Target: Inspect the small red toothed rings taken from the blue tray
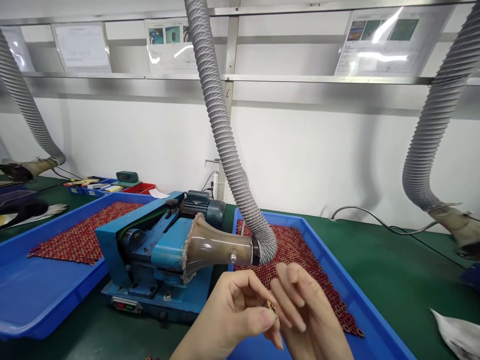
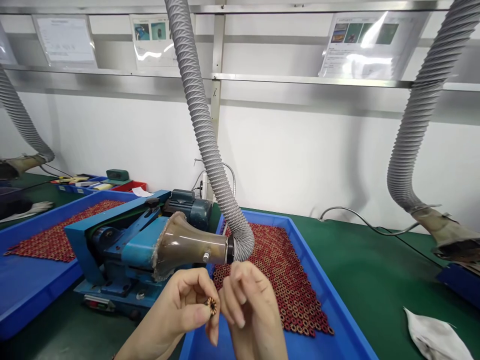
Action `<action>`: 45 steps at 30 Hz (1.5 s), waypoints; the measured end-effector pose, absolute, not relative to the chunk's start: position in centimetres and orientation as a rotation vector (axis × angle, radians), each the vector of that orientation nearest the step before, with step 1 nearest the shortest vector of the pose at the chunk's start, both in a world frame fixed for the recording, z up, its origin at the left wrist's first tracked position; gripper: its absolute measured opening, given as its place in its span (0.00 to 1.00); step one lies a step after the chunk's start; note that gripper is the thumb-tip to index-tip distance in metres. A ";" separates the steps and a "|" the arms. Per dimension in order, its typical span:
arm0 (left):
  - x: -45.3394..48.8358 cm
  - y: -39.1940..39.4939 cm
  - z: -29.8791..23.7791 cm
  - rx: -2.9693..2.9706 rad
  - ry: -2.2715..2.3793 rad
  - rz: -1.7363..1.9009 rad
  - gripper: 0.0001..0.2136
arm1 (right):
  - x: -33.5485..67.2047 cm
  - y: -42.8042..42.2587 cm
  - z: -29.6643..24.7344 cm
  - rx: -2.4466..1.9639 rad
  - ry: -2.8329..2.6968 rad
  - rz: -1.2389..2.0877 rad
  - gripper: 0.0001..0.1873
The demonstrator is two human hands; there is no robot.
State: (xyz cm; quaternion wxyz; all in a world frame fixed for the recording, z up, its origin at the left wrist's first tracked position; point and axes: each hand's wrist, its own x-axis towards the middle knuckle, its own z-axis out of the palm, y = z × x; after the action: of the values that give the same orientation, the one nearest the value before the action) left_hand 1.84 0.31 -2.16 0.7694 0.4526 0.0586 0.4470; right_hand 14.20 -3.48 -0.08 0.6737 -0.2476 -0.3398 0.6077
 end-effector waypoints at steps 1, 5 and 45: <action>1.8 0.3 -2.0 0.975 0.141 0.962 0.17 | 14.4 -3.4 0.0 -0.564 -0.779 1.307 0.16; 1.5 0.1 -1.4 0.958 0.156 0.934 0.17 | 15.5 -2.9 -0.3 -0.657 -1.166 1.207 0.13; 0.6 0.5 -1.6 0.991 0.244 0.980 0.15 | 15.7 -2.8 -0.5 -0.604 -1.073 1.142 0.13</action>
State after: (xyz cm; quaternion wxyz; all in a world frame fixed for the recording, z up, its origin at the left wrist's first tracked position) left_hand 0.62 0.54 -1.57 0.7601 0.4551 0.1123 0.4501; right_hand 15.68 -2.83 -0.49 0.6676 -0.2679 -0.4756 0.5063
